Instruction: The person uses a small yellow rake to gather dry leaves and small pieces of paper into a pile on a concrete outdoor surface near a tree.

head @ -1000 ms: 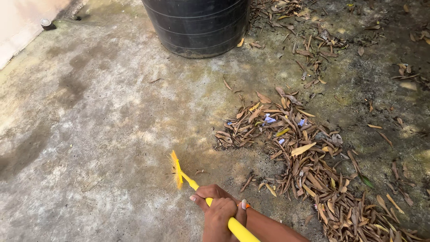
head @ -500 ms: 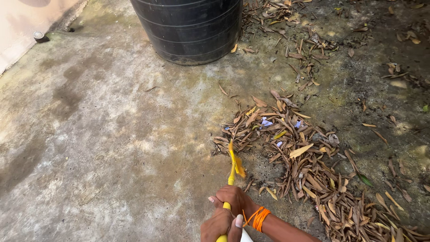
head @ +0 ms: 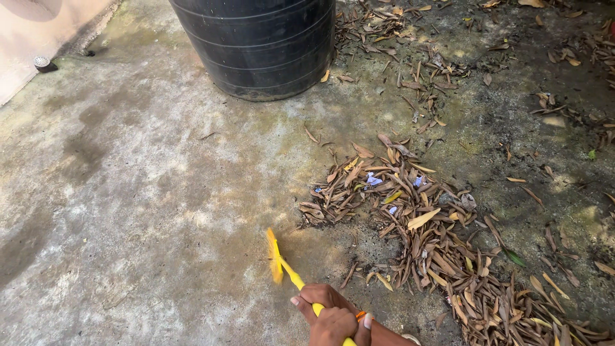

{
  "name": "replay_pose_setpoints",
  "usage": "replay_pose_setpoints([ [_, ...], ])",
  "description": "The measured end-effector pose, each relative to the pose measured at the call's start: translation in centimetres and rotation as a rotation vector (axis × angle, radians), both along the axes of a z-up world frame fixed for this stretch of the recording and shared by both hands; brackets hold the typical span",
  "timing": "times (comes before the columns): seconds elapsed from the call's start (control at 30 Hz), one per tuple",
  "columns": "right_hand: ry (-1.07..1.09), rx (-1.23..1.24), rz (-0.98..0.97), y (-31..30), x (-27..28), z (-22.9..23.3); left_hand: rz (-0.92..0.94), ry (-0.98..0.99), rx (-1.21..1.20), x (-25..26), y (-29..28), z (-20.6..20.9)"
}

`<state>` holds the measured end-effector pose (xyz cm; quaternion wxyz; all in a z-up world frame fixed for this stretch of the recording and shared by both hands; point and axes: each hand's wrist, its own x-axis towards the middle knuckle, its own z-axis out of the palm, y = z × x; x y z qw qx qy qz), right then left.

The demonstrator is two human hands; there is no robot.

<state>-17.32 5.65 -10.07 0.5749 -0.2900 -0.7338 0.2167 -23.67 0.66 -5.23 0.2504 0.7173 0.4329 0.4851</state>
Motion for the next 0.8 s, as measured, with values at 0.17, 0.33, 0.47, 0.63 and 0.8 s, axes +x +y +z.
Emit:
replay_pose_setpoints([
  [0.17,-0.376,-0.451,0.155,0.6,6.7,-8.0,-0.149,-0.097,-0.068,2.0,0.5,-3.2],
  [0.33,-0.496,-0.503,-0.014,0.9,11.6,-7.8,-0.278,-0.249,-0.248,3.4,1.1,0.9],
  [0.47,-0.498,-0.369,-0.214,1.9,13.1,-3.6,-0.32,-0.276,-0.3,4.1,2.9,5.6],
  [0.63,-0.358,-0.3,-0.203,2.5,12.4,1.0,-0.335,-0.361,-0.318,3.9,3.1,11.0],
  [0.8,-0.194,-0.351,-0.179,1.9,10.4,3.3,-0.302,-0.276,-0.182,4.7,2.0,13.6],
])
